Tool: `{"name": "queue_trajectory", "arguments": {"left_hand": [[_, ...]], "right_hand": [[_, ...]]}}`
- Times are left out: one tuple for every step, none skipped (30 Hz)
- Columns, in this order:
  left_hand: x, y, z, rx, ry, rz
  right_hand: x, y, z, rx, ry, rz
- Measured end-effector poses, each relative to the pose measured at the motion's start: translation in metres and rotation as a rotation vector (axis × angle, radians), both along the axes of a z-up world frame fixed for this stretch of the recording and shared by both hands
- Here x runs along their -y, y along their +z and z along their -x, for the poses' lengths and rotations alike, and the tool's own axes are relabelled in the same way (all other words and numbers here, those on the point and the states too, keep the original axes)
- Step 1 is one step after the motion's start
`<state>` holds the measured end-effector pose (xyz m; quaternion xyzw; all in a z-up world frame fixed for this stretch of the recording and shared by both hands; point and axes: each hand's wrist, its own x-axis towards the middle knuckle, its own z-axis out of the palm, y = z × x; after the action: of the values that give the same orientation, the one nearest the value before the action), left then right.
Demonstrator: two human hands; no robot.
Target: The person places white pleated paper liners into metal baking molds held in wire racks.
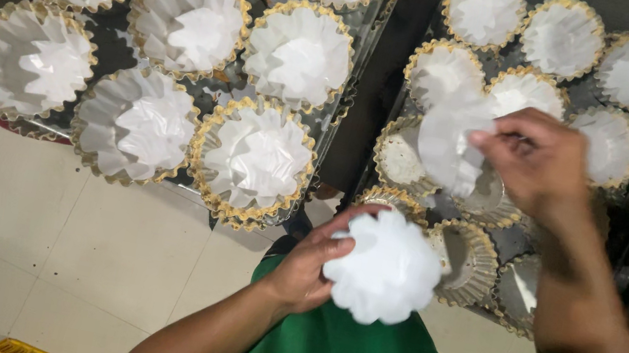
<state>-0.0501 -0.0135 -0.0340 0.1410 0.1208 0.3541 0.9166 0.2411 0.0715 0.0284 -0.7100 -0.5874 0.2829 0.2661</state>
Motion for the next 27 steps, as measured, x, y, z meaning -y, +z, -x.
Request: {"name": "queue_trajectory", "arguments": {"left_hand": [[0.003,0.002,0.002,-0.047,-0.028,0.026],[0.005,0.004,0.004,-0.097,-0.054,0.055],[0.005,0.004,0.005,-0.098,-0.053,0.058],[0.007,0.005,0.007,-0.112,-0.067,0.059],[0.009,0.006,0.008,-0.126,-0.081,0.061],[0.009,0.007,0.009,-0.127,-0.083,0.061],[0.009,0.007,0.009,-0.122,-0.072,0.061],[0.009,0.008,0.009,-0.116,-0.061,0.062],[0.009,0.008,0.01,-0.116,-0.061,0.063],[0.009,0.008,0.011,-0.087,-0.038,0.053],[0.009,0.007,0.012,-0.059,-0.015,0.042],[0.009,0.006,0.012,-0.059,-0.013,0.043],[0.009,0.005,0.01,-0.059,0.023,0.052],[0.009,0.004,0.009,-0.059,0.057,0.06],[0.009,0.003,0.007,-0.06,0.056,0.06],[0.008,0.003,0.005,-0.056,0.088,0.063],[0.007,0.003,0.003,-0.051,0.12,0.067],[0.007,0.005,0.002,-0.053,0.115,0.063],[0.007,0.007,0.002,-0.053,0.117,0.043],[0.006,0.008,0.001,-0.053,0.122,0.023],[0.003,0.009,-0.002,-0.054,0.121,0.02],[0.003,0.008,-0.003,-0.066,0.117,0.033],[0.005,0.009,-0.005,-0.079,0.113,0.045],[0.004,0.009,-0.007,-0.079,0.1,0.04],[0.003,0.011,-0.01,-0.089,0.093,0.043],[0.003,0.012,-0.014,-0.098,0.086,0.047],[0.003,0.013,-0.017,-0.097,0.073,0.043]], "right_hand": [[-0.005,-0.014,0.001,-0.182,-0.089,0.121],[-0.005,-0.027,0.003,-0.183,-0.088,0.124],[-0.004,-0.038,0.005,-0.036,0.037,-0.058],[-0.002,-0.047,0.006,0.108,0.163,-0.235],[0.0,-0.052,0.007,0.104,0.164,-0.23],[-0.001,-0.057,0.01,0.229,0.189,-0.254],[-0.001,-0.059,0.013,0.354,0.214,-0.278],[-0.001,-0.058,0.016,0.354,0.214,-0.277],[0.001,-0.055,0.018,0.393,0.19,-0.262],[0.002,-0.051,0.021,0.432,0.168,-0.247],[0.004,-0.047,0.024,0.433,0.169,-0.248],[0.007,-0.043,0.028,0.463,0.184,-0.314],[0.008,-0.039,0.032,0.493,0.199,-0.379],[0.009,-0.035,0.035,0.492,0.198,-0.379],[0.01,-0.032,0.039,0.496,0.356,-0.464],[0.011,-0.029,0.042,0.501,0.509,-0.55],[0.013,-0.026,0.045,0.503,0.503,-0.551],[0.016,-0.024,0.048,0.522,0.512,-0.52],[0.019,-0.02,0.05,0.539,0.521,-0.489],[0.021,-0.015,0.048,0.539,0.519,-0.492],[0.024,-0.008,0.044,0.319,0.473,-0.42],[0.031,-0.003,0.043,0.095,0.421,-0.335],[0.038,0.0,0.044,0.09,0.416,-0.328],[0.043,0.005,0.042,0.035,0.345,-0.051],[0.048,0.01,0.04,-0.023,0.272,0.225],[0.052,0.013,0.041,-0.023,0.259,0.222],[0.057,0.014,0.042,-0.096,0.288,0.147]]}}
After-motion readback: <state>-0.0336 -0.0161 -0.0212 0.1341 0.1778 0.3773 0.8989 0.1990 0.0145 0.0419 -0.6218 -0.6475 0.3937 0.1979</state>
